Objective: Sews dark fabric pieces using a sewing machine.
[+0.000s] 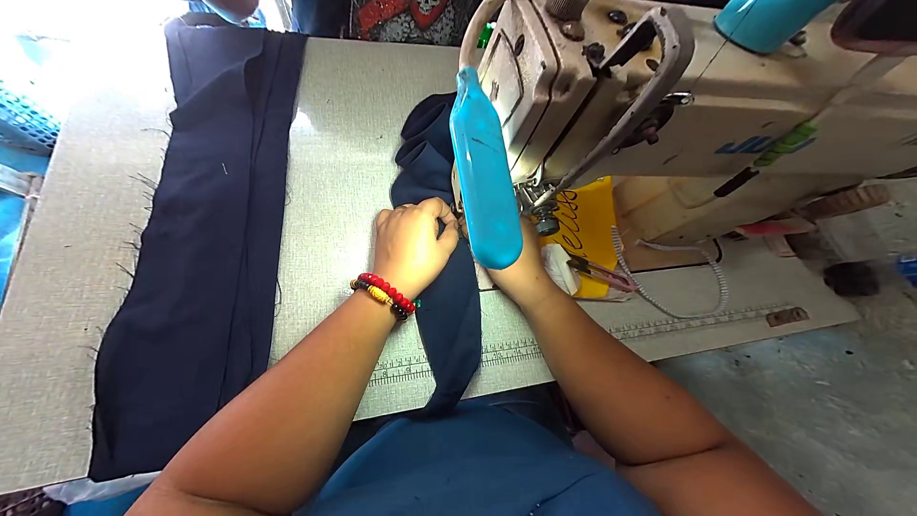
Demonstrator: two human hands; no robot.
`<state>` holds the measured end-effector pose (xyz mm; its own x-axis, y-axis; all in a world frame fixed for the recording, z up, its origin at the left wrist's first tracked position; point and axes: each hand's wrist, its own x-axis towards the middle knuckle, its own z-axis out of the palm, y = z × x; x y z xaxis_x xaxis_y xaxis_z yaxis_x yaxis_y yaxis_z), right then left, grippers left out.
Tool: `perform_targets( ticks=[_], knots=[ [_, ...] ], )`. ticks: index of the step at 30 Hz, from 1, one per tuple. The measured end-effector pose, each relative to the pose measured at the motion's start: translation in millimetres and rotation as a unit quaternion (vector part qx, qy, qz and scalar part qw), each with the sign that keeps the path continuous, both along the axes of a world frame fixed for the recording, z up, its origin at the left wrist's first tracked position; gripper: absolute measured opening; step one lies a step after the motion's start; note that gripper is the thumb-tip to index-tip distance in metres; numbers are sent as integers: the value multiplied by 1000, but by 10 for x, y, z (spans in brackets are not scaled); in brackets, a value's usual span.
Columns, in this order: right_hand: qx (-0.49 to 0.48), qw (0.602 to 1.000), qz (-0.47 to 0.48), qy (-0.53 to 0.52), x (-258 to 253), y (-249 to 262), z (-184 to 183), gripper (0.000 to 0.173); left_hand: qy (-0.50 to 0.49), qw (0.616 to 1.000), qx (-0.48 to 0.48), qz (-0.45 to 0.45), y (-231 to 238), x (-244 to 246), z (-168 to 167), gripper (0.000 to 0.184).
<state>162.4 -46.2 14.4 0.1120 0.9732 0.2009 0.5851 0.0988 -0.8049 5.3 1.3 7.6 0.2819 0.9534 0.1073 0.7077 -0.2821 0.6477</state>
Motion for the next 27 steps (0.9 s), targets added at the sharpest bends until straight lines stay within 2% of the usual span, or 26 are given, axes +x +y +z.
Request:
perform_targets(
  ticks=[16, 27],
  knots=[
    [34, 999, -11, -29, -48, 57, -4, 13, -2, 1000, 7, 3, 22, 8, -55, 23],
    [3, 999, -32, -5, -27, 63, -9, 16, 7, 999, 41, 1, -19, -8, -62, 27]
  ],
)
